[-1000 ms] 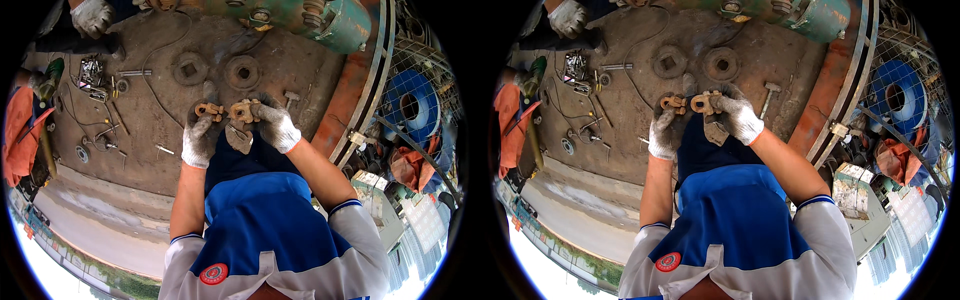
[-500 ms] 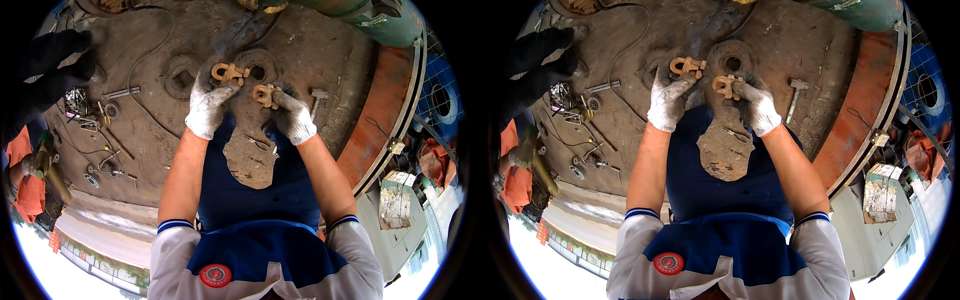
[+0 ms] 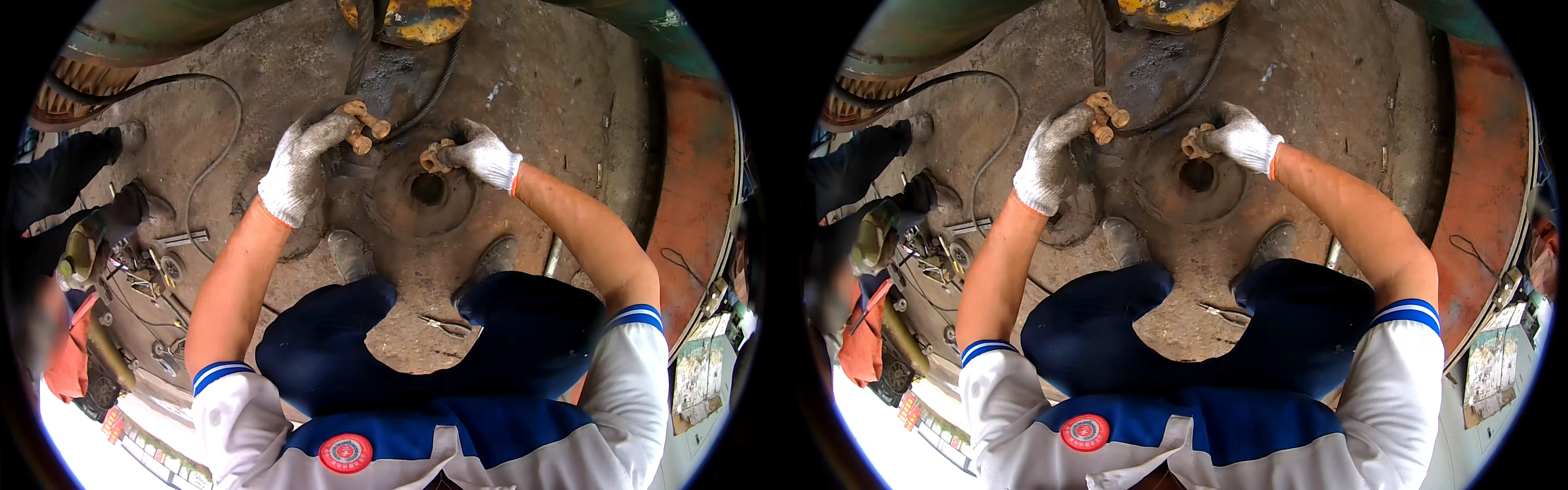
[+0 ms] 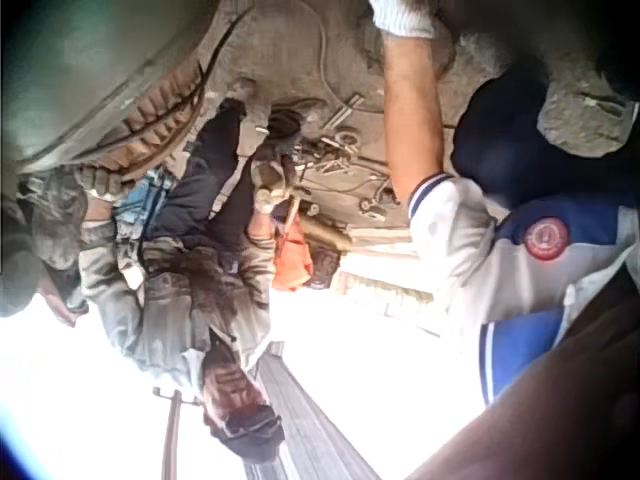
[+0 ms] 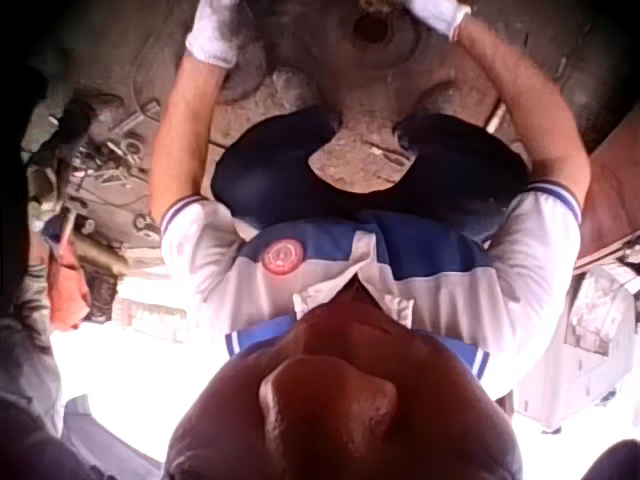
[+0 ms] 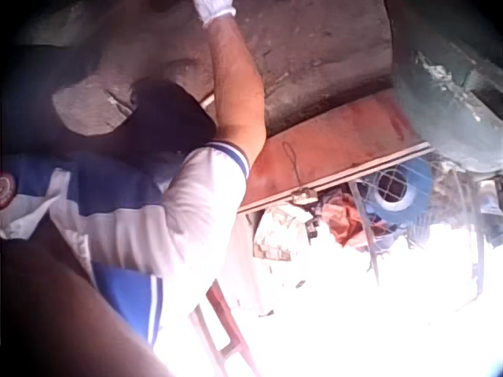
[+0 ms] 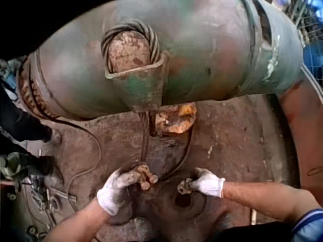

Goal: The person works on a large green electric motor in a scrapyard, using a chain hoist to lift and position it. They then use a metal bar to pry and adjust components on the motor's underside while kneeling, and later handle a small metal shackle and a green bottle, applying liquid to the shackle.

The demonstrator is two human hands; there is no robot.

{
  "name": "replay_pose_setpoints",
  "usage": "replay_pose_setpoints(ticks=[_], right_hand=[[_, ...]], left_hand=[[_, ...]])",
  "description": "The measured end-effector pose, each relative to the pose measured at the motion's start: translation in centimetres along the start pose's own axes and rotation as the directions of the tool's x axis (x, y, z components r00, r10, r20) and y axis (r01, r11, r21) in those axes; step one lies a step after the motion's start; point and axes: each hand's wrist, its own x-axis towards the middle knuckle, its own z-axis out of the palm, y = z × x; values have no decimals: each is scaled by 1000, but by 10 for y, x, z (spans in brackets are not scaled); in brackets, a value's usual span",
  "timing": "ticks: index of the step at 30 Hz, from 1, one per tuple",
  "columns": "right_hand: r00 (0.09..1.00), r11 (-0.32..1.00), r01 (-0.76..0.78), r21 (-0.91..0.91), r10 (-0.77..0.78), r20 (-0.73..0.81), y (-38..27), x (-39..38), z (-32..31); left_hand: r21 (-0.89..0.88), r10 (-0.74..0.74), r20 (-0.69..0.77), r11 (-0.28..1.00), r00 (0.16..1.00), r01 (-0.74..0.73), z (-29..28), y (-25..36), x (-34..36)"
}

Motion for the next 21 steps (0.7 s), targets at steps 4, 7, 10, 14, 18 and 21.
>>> replay_pose_setpoints(ticks=[4, 7, 10, 14, 18, 21], right_hand=[[986, 994, 93, 62, -83, -145, 35, 20, -55], [965, 942, 189, 277, -127, -230, 77, 9, -84], [980, 997, 44, 67, -30, -199, 135, -4, -104], [906, 984, -139, -115, 79, -416, 147, -12, -108], [960, 989, 144, 31, -132, -247, 40, -50, -90], [943, 855, 307, 418, -332, -16, -23, -91, -60]], left_hand=[[73, 53, 79, 996, 995, -59, -6, -26, 26], [81, 118, 73, 989, 990, -124, -1, -45, 27], [170, 39, 70, 984, 997, -50, 12, -55, 27], [202, 54, 78, 977, 995, -69, 44, -61, 26], [253, 151, 46, 955, 987, -158, 82, -56, 15], [437, 326, 154, 824, 933, -360, 117, -38, 5]])
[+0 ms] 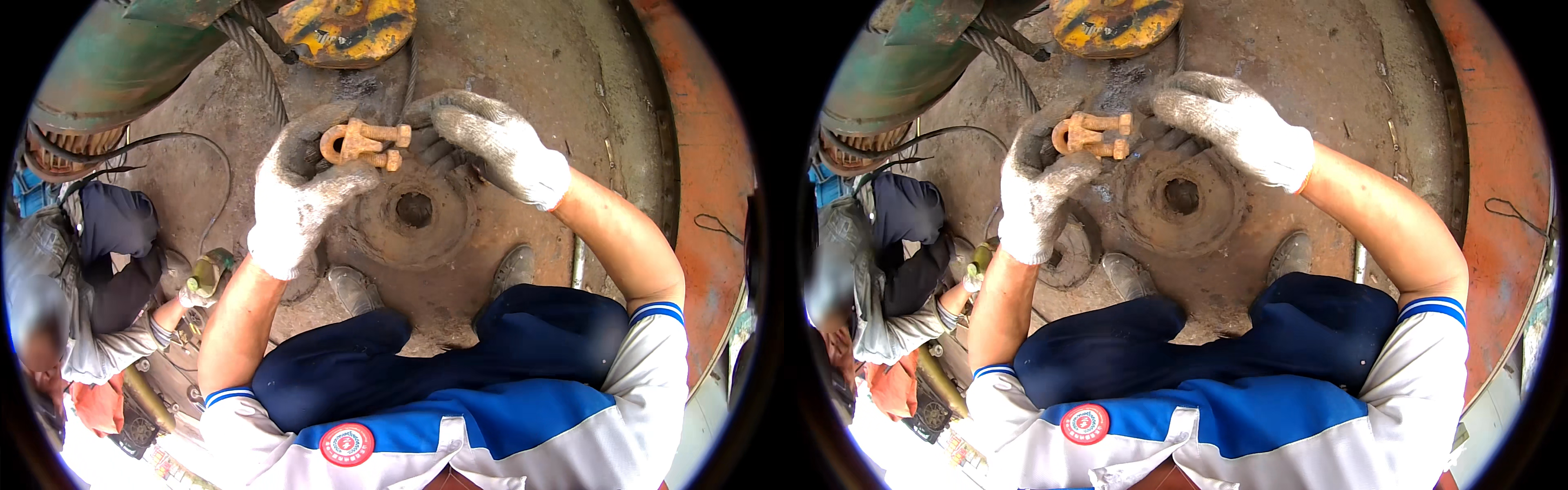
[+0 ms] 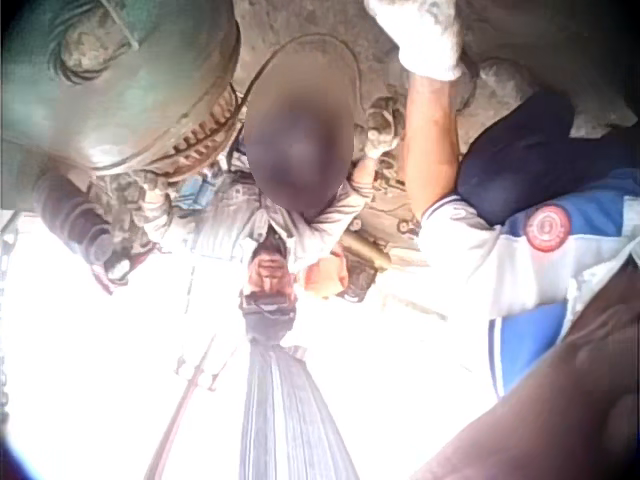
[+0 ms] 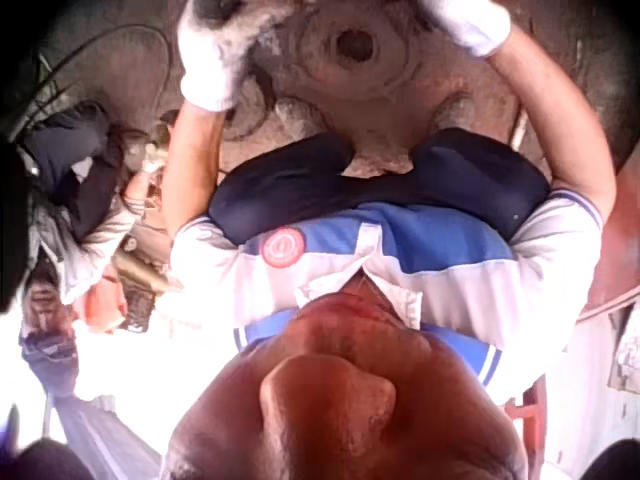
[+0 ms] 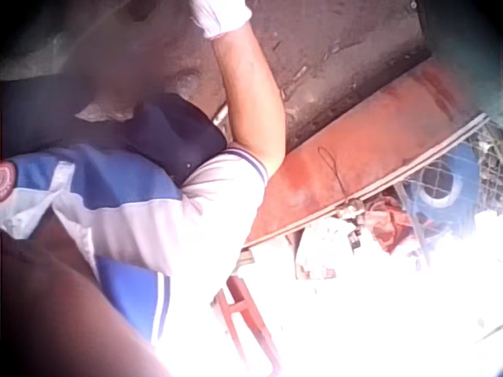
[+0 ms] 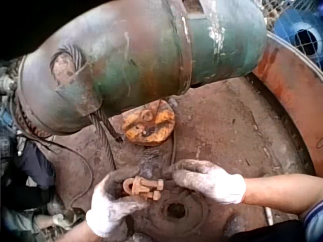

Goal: The person works on a large green electric motor in a scrapyard, using a chain hoist to lift and position it. They then use a metal bar to pry and adjust components on the motor's underside while kneeling, and later handle a small metal shackle and a green bottle, applying liquid to the shackle.

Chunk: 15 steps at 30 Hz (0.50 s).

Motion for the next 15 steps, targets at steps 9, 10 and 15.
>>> replay_pose_setpoints(ticks=[9, 10, 15], right_hand=[[969, 976, 104, -189, -142, -201, -32, -11, 88], [982, 996, 63, -63, -73, -173, -25, -13, 84], [919, 857, 38, -514, -232, -318, 8, -28, 78]], left_hand=[[-147, -26, -12, 989, 1000, 24, -19, 26, -49], [-154, -30, 31, 987, 999, 35, -21, 23, -53], [-129, -95, -62, 988, 993, 87, -15, 9, -79]])
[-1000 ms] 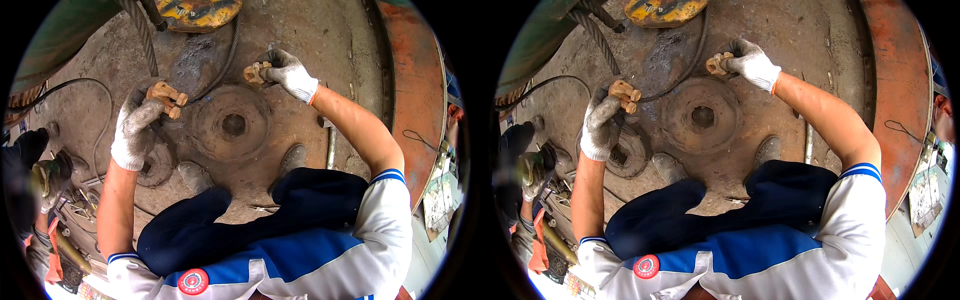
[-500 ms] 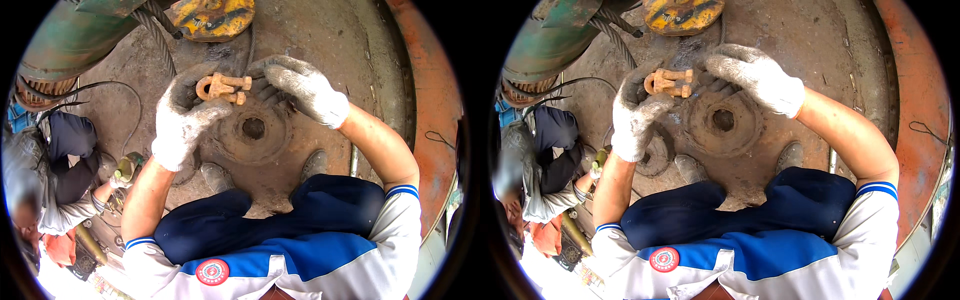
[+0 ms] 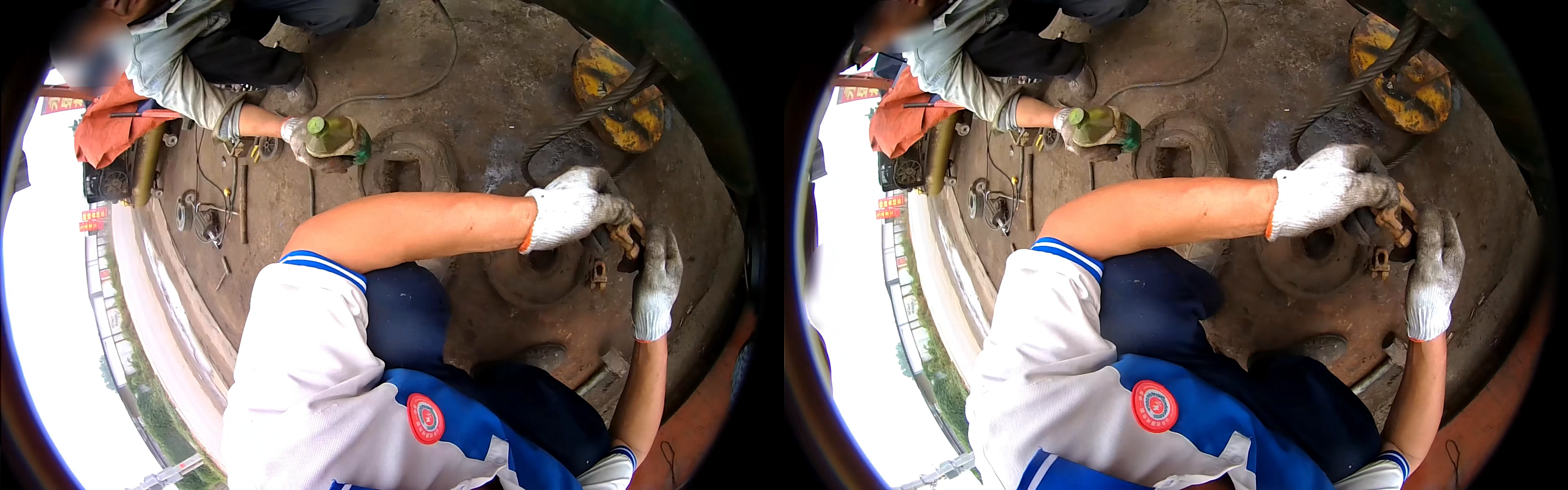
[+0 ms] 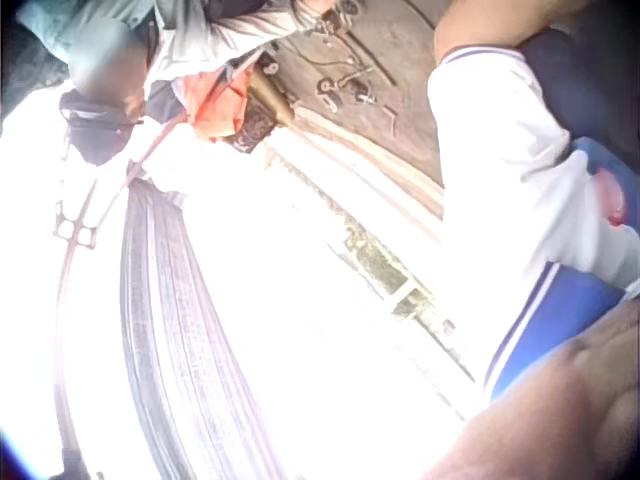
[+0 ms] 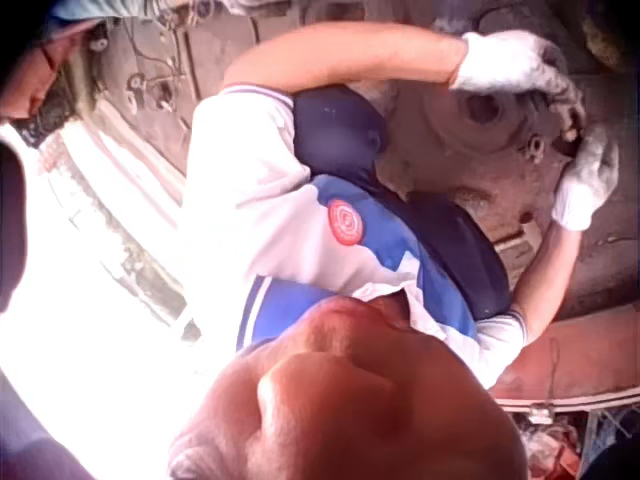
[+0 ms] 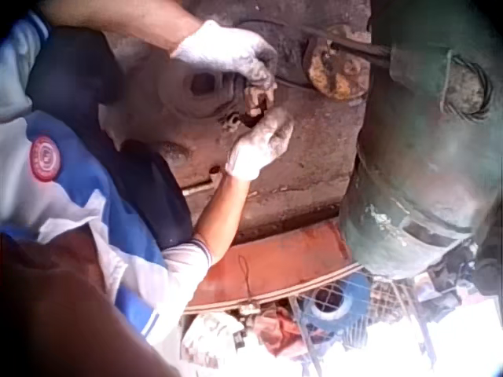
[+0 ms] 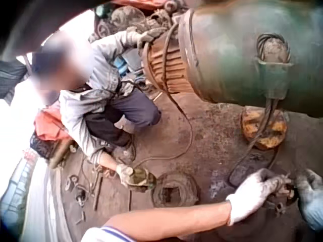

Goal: The person works on a large green electric motor in a scrapyard, using a chain hoist to lift and position it. They then use a metal bar to pry and adjust components on the motor's underside while kneeling, and later handle a small metal shackle and a green bottle, applying liquid to the shackle.

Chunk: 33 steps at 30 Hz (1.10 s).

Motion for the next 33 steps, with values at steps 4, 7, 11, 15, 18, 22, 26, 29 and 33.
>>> replay_pose_setpoints(ticks=[4, 7, 11, 15, 18, 22, 26, 29, 33], right_hand=[[920, 916, 378, -132, -355, 165, -6, -1, -11], [930, 928, 352, -123, -331, 160, -34, 9, 2], [916, 960, 279, -7, -263, 304, -30, 40, -17], [822, 824, 546, -152, -492, 289, -18, 33, -29], [740, 684, 672, -285, -601, 303, -15, 29, -28], [668, 459, 724, -515, -653, 357, -25, 30, -24], [723, 588, 689, -424, -602, 339, -25, 30, -25], [765, 729, 642, -237, -590, 258, -23, 29, -21], [790, 673, 606, -425, -572, 220, -36, 24, -18]], left_hand=[[251, 112, -18, 962, 994, -104, 7, -13, 14], [70, 164, 27, 984, 986, -165, -6, -31, 28], [111, 326, -96, 942, 940, -316, 2, -22, 37], [257, 553, 95, 790, 828, -557, 15, -22, 41], [164, 394, 77, 901, 916, -401, 14, -23, 43], [146, 264, 53, 952, 963, -269, 4, -36, 51], [125, 173, 65, 976, 983, -180, 3, -36, 55], [-506, 0, 59, 862, 998, 30, 17, -42, 55], [-565, -113, 72, 814, 991, 134, 20, -41, 56]])
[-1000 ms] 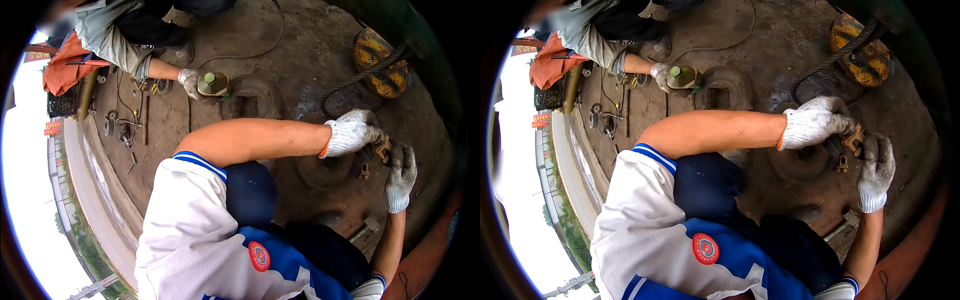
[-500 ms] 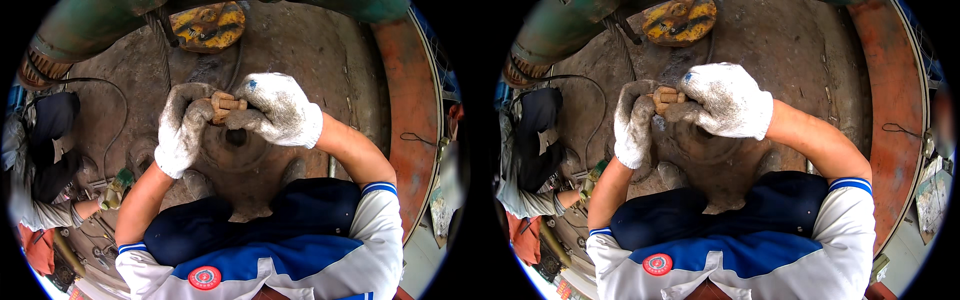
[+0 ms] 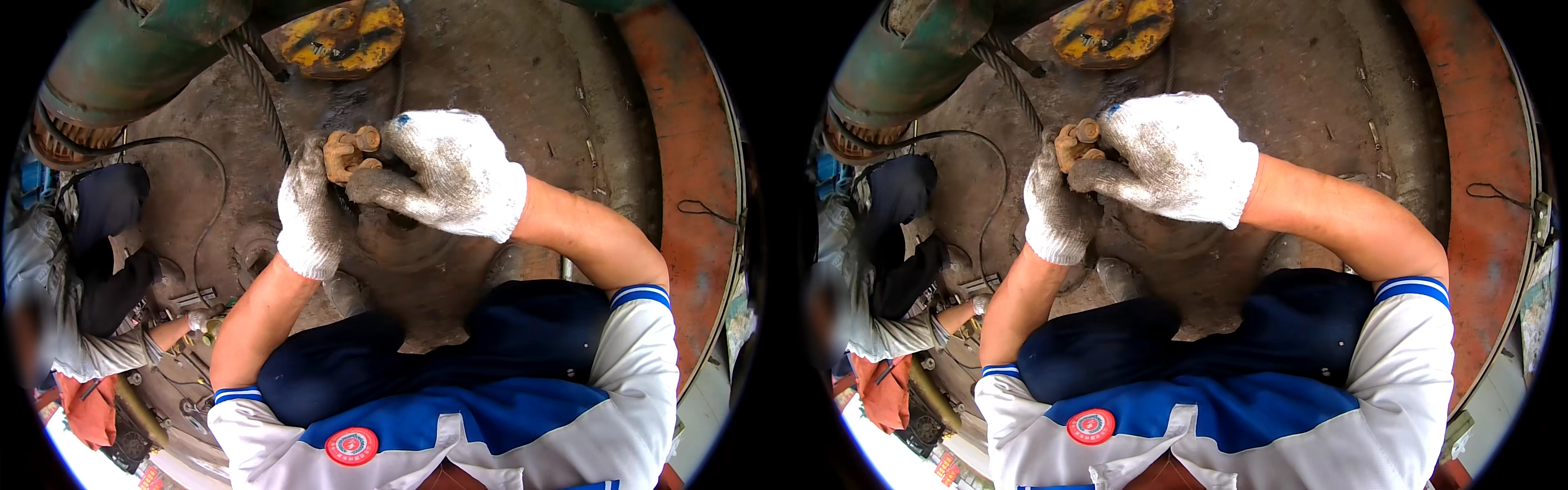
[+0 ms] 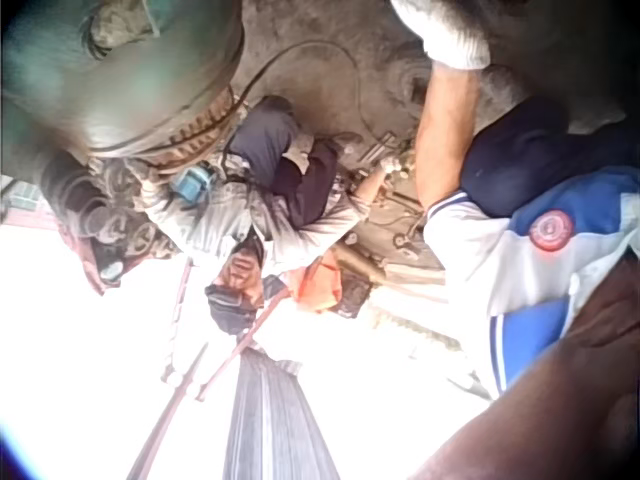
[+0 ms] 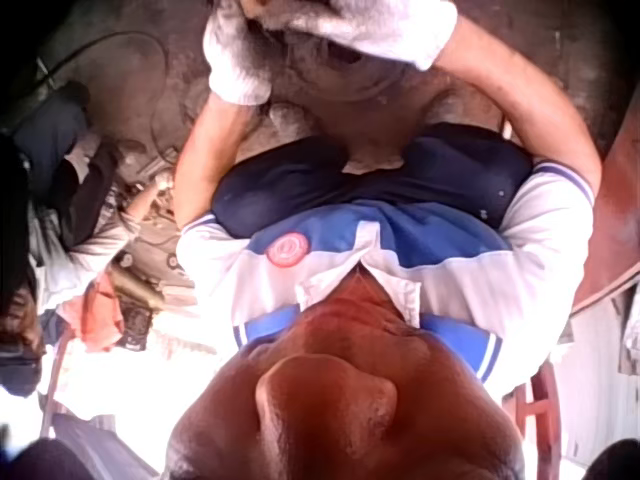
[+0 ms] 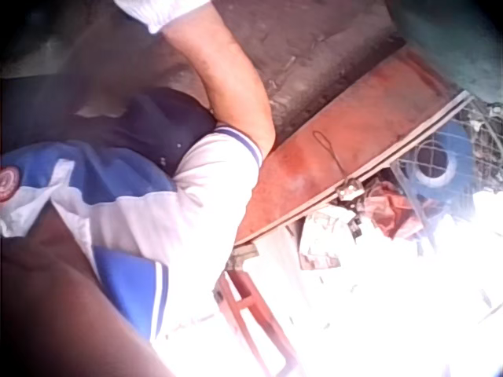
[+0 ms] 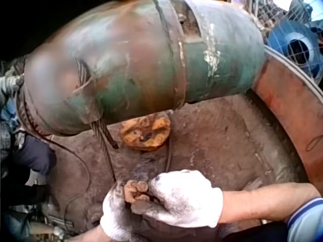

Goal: The person works on a large green electric motor in a scrapyard, using a chain hoist to lift and position it. They then use a metal bar to pry and adjust components on the motor's underside while kneeling, and later handle a small metal shackle and a green bottle, applying liquid to the shackle.

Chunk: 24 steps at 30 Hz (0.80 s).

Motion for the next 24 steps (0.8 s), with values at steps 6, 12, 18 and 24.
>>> replay_pose_setpoints(ticks=[6, 12, 18, 24], right_hand=[[1000, 996, -7, -84, 6, -13, -4, 4, 6], [994, 993, -107, 58, 109, -30, -4, 0, 6], [967, 899, -252, 359, 225, 116, 1, -1, 9], [892, 580, -450, 679, 333, 307, 4, -3, 18]], left_hand=[[-178, 43, 116, 984, 992, -22, -7, -8, 10], [125, 243, -4, 963, 970, -241, 12, -2, -1], [686, 525, 59, 597, 849, -416, 21, 0, -6], [786, 663, 203, 329, 720, -524, 14, 3, 1]])
